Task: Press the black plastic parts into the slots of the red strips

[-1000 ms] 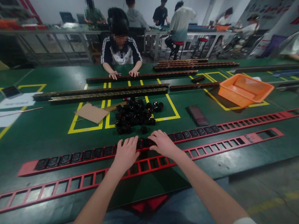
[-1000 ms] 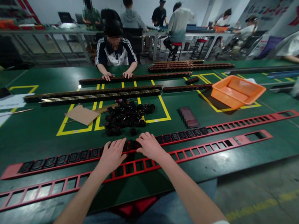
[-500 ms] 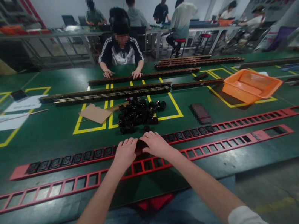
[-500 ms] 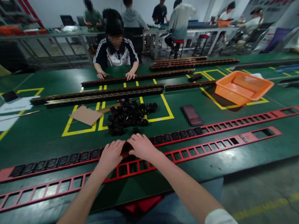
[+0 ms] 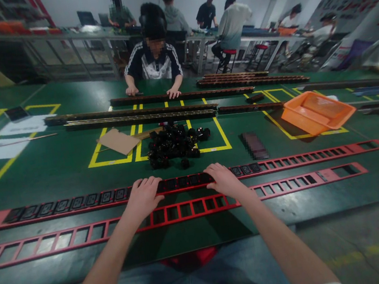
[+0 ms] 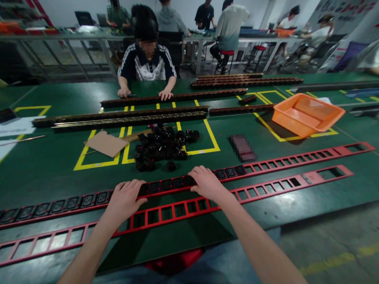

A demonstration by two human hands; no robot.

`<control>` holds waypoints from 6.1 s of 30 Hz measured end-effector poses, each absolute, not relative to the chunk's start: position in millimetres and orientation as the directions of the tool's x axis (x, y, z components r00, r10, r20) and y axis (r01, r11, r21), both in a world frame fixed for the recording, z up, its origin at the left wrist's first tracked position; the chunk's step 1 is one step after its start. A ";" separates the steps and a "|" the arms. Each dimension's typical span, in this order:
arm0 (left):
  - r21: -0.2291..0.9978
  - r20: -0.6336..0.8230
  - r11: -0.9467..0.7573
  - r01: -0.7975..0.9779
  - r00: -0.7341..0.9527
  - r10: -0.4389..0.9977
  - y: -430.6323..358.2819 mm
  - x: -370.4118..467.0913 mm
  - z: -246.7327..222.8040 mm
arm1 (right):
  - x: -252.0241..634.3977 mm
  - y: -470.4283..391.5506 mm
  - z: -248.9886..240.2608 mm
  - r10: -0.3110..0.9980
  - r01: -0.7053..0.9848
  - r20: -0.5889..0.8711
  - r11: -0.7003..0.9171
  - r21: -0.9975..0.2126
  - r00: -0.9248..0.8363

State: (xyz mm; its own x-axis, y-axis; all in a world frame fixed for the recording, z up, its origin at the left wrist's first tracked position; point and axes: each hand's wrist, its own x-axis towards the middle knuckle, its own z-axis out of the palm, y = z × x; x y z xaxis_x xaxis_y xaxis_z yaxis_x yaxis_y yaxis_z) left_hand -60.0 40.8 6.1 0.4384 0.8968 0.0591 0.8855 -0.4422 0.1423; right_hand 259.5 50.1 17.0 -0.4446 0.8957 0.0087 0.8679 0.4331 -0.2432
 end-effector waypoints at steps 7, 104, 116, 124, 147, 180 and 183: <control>0.144 0.090 -0.446 0.883 0.437 0.895 38.4 -38.1 9.2 | 224.4 54.4 13.6 0.869 0.831 0.062 0.488 -0.268 -0.491; 0.116 -0.046 -0.357 0.927 0.364 0.930 37.9 -182.1 24.7 | 252.9 44.5 -2.9 0.926 0.874 0.079 0.374 -0.311 -0.368; 0.200 0.082 -0.496 0.845 0.490 0.868 54.0 -55.1 0.7 | 243.9 52.6 -4.7 0.938 0.875 0.108 0.347 -0.336 -0.330; 0.154 0.136 -0.465 0.872 0.448 0.884 53.9 -74.2 -0.6 | 219.0 63.3 -2.7 0.926 0.871 0.117 0.378 -0.314 -0.359; 0.209 0.188 -0.420 0.883 0.385 0.904 54.1 -76.7 -1.3 | 188.1 122.0 -19.6 0.954 0.841 0.273 0.248 -0.480 -0.126; 0.281 0.196 -0.400 0.872 0.356 0.914 53.9 -75.6 -3.5 | 197.3 117.3 -17.1 0.942 0.532 0.333 0.259 -0.806 0.047; 0.283 0.201 -0.402 0.871 0.356 0.913 53.9 -76.3 -4.2 | 197.3 116.3 -13.1 0.908 0.595 0.418 0.324 -0.735 0.023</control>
State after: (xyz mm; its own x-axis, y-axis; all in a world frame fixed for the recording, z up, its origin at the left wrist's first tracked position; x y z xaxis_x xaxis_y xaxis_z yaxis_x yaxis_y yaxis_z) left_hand -76.3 53.9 -4.2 0.3561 0.9126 0.2010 0.8708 -0.4021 0.2828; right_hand 197.3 116.3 -13.1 0.0233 0.9080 0.4184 0.5952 0.3237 -0.7355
